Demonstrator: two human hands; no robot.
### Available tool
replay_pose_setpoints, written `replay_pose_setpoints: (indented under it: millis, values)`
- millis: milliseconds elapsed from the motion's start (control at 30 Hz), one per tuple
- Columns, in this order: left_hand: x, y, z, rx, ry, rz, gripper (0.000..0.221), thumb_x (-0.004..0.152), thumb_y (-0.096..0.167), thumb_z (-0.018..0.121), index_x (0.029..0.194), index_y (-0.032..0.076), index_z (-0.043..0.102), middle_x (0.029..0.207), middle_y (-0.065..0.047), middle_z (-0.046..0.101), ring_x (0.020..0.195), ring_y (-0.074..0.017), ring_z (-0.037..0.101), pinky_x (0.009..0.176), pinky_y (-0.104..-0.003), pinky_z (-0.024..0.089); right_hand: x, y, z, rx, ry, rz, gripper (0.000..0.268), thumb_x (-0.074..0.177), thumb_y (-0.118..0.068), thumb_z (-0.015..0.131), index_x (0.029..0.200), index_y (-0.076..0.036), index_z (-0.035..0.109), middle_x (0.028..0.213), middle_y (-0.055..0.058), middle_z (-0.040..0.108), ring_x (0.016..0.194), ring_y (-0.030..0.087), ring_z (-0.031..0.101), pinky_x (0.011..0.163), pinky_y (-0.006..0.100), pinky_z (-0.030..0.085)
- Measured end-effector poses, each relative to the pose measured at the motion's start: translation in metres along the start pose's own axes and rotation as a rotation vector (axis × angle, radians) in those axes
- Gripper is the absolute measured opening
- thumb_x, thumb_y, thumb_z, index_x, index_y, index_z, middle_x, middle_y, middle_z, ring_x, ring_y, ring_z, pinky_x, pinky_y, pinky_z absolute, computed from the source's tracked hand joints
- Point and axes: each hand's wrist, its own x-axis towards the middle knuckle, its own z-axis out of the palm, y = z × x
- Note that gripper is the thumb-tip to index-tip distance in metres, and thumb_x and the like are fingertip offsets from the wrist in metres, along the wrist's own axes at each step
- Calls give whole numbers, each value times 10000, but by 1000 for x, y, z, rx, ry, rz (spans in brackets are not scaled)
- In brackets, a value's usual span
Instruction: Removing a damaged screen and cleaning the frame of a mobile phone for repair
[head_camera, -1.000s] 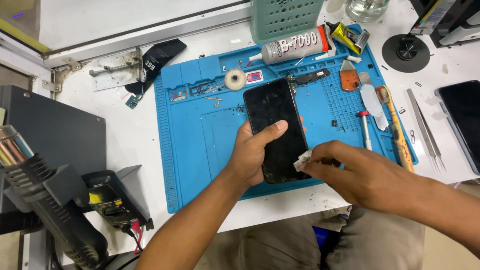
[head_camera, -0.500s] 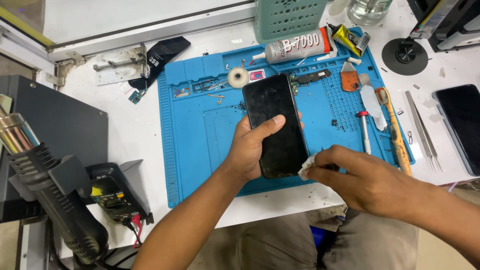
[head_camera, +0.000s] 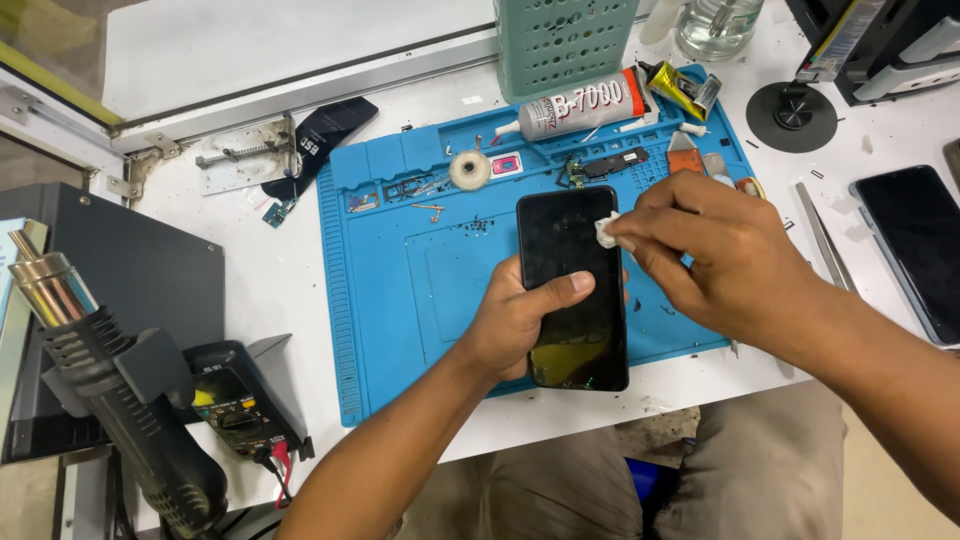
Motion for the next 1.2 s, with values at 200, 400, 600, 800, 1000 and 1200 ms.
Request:
replay_pose_setpoints:
  millis: [200, 400, 600, 800, 1000, 1200]
  values:
    - [1, 3, -4, 0, 55, 60, 315, 902, 132, 726, 1165, -21, 643, 1049, -183, 734, 926, -304, 725, 818, -443, 624, -16, -22, 3, 89, -83, -19, 220, 966, 27, 615, 1160, -41, 692, 1027, 128, 621, 833, 239, 677, 735, 324, 558]
    - [-4, -2, 3, 117, 2, 53, 320, 885, 191, 752, 1118, 6, 634, 959, -106, 687, 852, -230, 685, 752, -387, 608, -13, -20, -8, 70, 13, 54, 206, 944, 39, 690, 1130, -35, 735, 977, 107, 641, 821, 203, 669, 720, 293, 541]
    - [-8, 7, 10, 200, -126, 35, 431, 914, 259, 729, 1222, -26, 635, 1083, -174, 736, 959, -286, 733, 842, -420, 628, -3, -22, -18, 59, 125, 153, 76, 965, -2, 713, 1037, 18, 728, 960, 137, 719, 868, 243, 683, 790, 329, 522]
    - [-9, 2, 3, 301, -168, 92, 326, 923, 278, 747, 1132, 38, 678, 1046, -82, 732, 933, -209, 719, 807, -337, 600, -7, -23, -23, 75, 111, 184, 146, 986, -13, 684, 1119, 20, 735, 956, 149, 691, 860, 237, 674, 764, 308, 530]
    - [-10, 1, 3, 441, -111, -10, 292, 871, 276, 754, 1049, 68, 653, 907, -23, 677, 813, -154, 673, 683, -293, 550, 0, -25, -38, 51, -43, 191, 180, 958, -8, 673, 1120, -9, 750, 975, 116, 692, 915, 247, 682, 807, 332, 553]
    - [-9, -13, -5, 482, -167, -17, 237, 882, 281, 754, 973, 99, 632, 843, 18, 629, 746, -110, 625, 625, -267, 518, 3, -20, -32, 7, -175, 142, 170, 944, -18, 668, 1103, -15, 730, 987, 99, 697, 883, 261, 689, 751, 352, 578]
